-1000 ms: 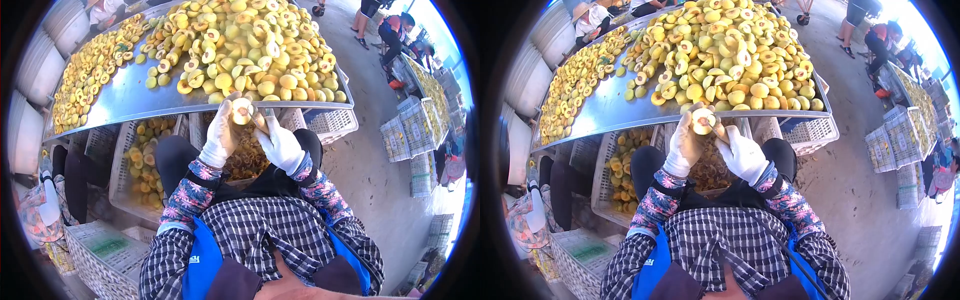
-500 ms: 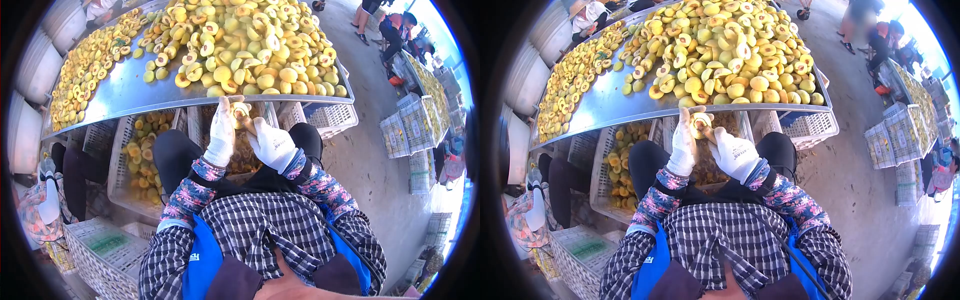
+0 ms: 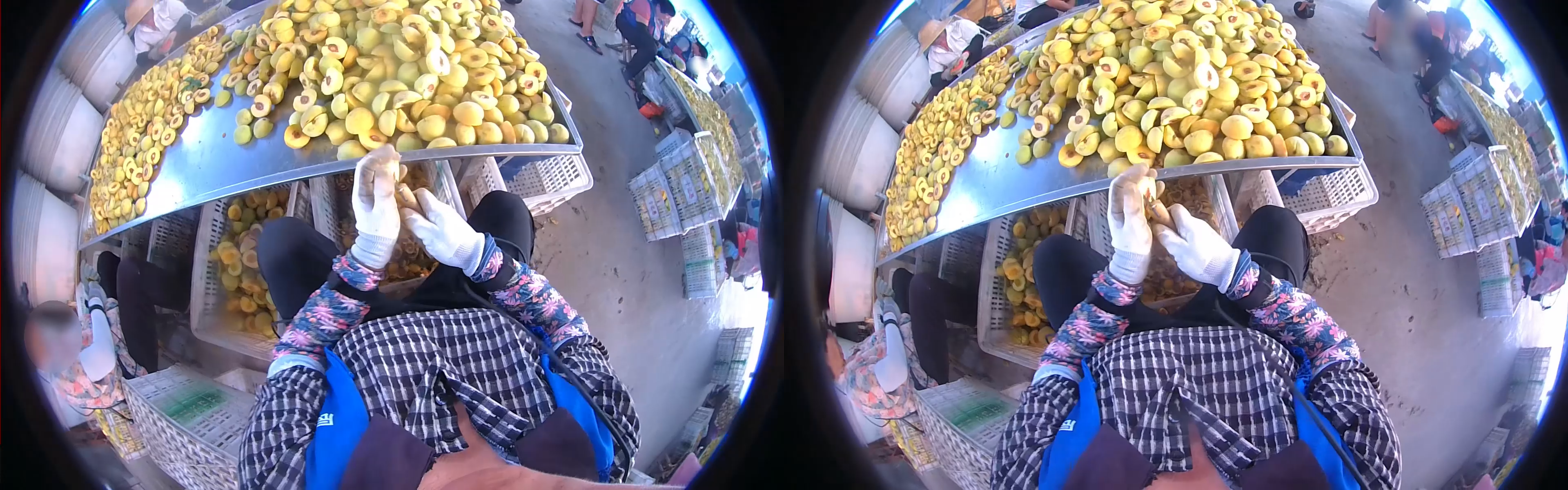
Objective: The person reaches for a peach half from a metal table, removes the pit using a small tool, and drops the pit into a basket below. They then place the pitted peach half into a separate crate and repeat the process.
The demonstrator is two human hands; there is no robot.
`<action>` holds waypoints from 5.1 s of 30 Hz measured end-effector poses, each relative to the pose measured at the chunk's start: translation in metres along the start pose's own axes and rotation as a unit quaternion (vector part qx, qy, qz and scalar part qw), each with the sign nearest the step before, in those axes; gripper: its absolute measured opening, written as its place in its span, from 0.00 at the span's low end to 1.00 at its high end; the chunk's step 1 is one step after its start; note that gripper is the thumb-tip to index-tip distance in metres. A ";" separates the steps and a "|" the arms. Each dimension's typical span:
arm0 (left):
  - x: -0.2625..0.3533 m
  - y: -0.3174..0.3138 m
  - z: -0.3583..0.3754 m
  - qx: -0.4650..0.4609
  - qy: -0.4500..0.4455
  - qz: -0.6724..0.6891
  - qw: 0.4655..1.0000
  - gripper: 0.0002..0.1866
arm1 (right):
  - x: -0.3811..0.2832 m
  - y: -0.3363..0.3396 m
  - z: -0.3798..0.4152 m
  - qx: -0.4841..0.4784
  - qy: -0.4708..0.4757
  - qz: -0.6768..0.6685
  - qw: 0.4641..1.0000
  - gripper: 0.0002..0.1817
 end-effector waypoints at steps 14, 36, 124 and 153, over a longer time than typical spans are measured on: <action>-0.022 -0.001 0.003 -0.055 0.381 0.040 0.922 0.29 | 0.021 -0.042 0.021 -0.210 -0.174 -0.459 0.846 0.13; 0.086 0.198 -0.078 -0.037 0.131 -0.699 0.702 0.16 | 0.041 -0.010 0.027 -0.155 0.050 0.191 0.968 0.23; -0.006 0.006 -0.010 0.024 0.160 0.074 0.984 0.31 | -0.032 0.000 0.006 0.018 0.232 0.200 0.952 0.18; 0.024 0.069 -0.038 0.094 0.196 -0.053 0.975 0.16 | 0.005 -0.032 0.042 -0.232 -0.149 -0.431 0.859 0.19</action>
Point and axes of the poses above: each hand's wrist, its own z-axis away from the middle knuckle, its own y-axis out of the back of the hand, x = y × z, the point moved 9 cm from there along -z, towards the middle knuckle, and after that the axes turned 2 degrees about -y, right-handed, at the moved point
